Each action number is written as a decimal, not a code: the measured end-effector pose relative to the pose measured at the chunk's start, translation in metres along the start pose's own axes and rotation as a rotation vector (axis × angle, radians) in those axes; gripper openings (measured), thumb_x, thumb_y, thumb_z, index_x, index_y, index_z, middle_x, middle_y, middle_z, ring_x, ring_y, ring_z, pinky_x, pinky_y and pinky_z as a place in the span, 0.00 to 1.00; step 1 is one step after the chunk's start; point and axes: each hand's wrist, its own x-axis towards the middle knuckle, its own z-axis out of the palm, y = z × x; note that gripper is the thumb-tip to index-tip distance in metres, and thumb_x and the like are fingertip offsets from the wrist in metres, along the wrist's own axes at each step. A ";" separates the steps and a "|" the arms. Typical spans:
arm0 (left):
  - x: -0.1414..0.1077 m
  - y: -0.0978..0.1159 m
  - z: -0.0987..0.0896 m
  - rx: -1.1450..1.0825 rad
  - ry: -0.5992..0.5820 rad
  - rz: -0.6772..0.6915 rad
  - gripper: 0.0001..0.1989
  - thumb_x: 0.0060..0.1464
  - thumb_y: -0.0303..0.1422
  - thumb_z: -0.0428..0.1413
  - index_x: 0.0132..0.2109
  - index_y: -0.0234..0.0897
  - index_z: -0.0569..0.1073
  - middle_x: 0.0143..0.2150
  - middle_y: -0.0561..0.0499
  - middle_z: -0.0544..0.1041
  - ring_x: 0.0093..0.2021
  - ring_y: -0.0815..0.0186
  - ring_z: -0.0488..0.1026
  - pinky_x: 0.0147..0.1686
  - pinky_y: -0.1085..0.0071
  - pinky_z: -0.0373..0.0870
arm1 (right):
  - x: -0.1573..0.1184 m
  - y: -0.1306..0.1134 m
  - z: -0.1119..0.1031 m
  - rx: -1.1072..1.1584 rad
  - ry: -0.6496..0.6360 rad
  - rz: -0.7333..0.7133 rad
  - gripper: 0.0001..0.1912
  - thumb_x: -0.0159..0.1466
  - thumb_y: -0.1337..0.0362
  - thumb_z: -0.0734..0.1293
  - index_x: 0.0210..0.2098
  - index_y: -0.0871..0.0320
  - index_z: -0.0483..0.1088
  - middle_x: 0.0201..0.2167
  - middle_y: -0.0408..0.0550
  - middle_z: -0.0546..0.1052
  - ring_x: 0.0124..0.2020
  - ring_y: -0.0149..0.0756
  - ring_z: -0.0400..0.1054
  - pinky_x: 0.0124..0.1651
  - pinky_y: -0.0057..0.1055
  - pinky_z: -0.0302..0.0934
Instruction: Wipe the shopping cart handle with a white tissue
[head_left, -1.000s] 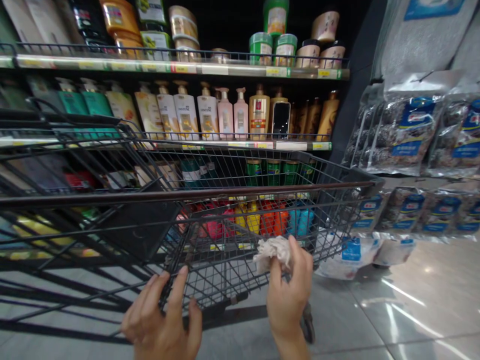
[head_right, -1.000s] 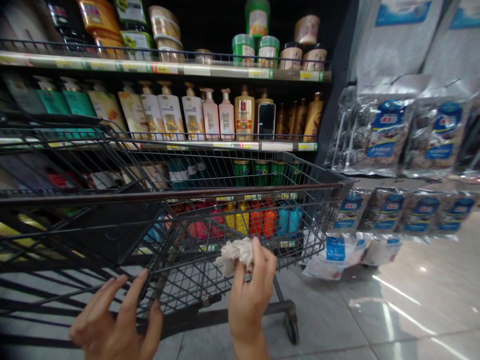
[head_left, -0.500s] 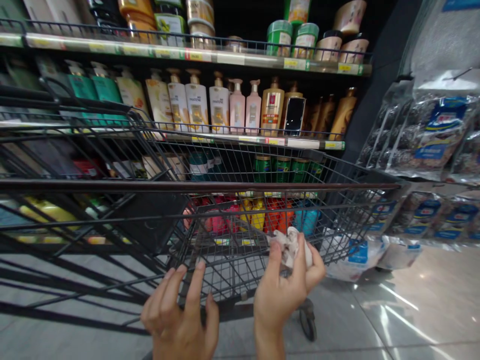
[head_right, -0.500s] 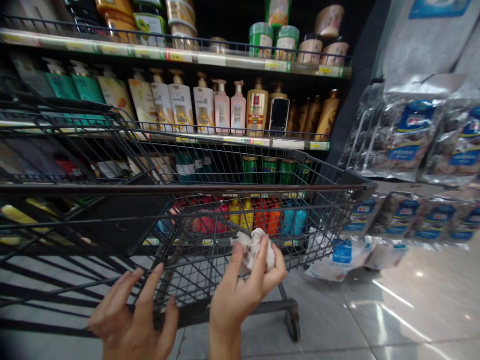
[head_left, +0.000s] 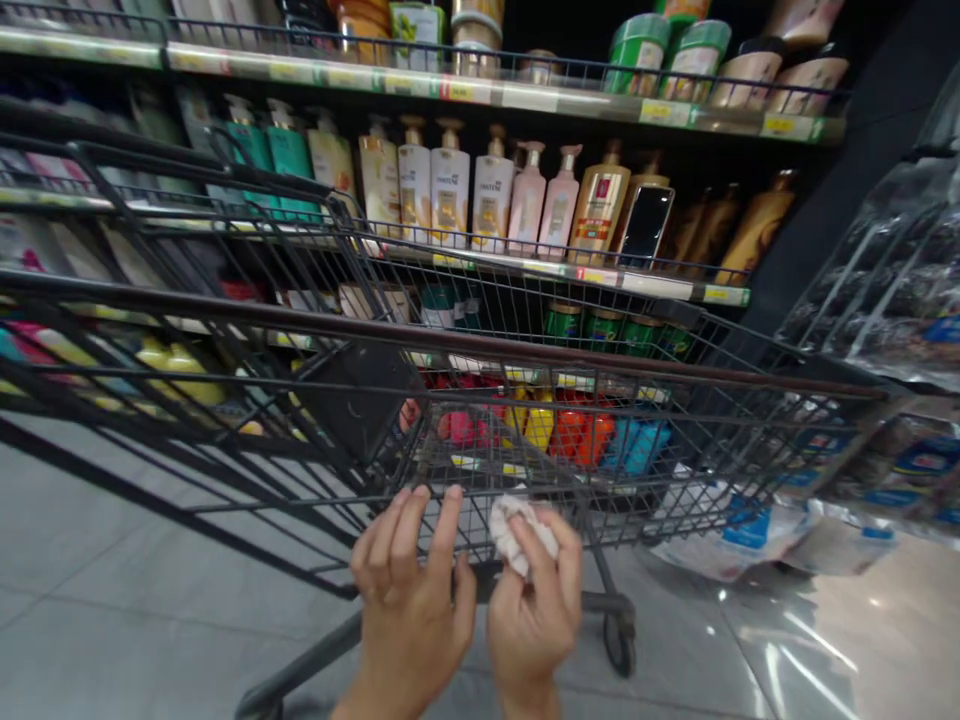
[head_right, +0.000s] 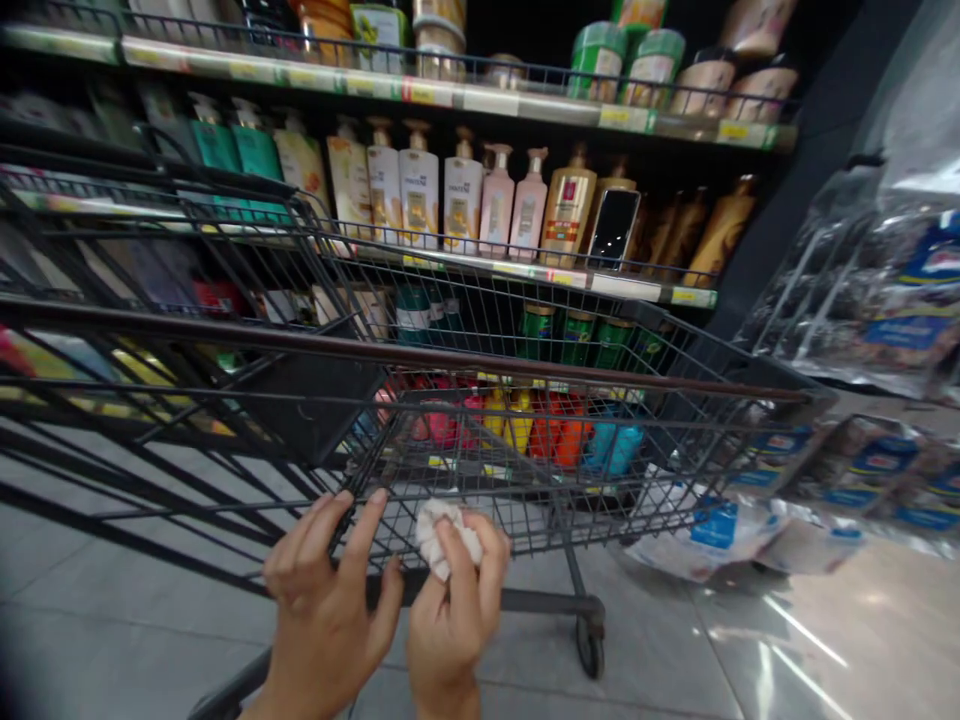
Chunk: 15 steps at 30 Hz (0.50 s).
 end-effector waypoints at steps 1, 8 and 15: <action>0.001 0.001 -0.002 -0.008 -0.004 -0.004 0.37 0.57 0.28 0.55 0.71 0.42 0.51 0.58 0.39 0.64 0.62 0.52 0.60 0.63 0.54 0.54 | 0.000 0.000 -0.005 0.005 -0.031 -0.006 0.18 0.64 0.79 0.59 0.45 0.54 0.73 0.44 0.49 0.74 0.45 0.35 0.73 0.42 0.33 0.73; 0.005 0.004 -0.009 -0.018 -0.033 0.008 0.36 0.57 0.26 0.54 0.70 0.38 0.52 0.59 0.38 0.65 0.64 0.52 0.59 0.64 0.56 0.54 | 0.032 0.002 -0.016 -0.121 0.096 -0.120 0.21 0.61 0.80 0.63 0.49 0.53 0.73 0.46 0.51 0.71 0.48 0.40 0.70 0.47 0.43 0.70; -0.023 -0.007 0.002 -0.060 -0.078 0.044 0.35 0.58 0.26 0.51 0.71 0.41 0.51 0.67 0.41 0.62 0.70 0.57 0.54 0.69 0.57 0.48 | -0.019 0.035 0.003 -0.092 -0.186 -0.310 0.19 0.62 0.82 0.58 0.44 0.56 0.70 0.44 0.51 0.70 0.50 0.39 0.66 0.46 0.41 0.68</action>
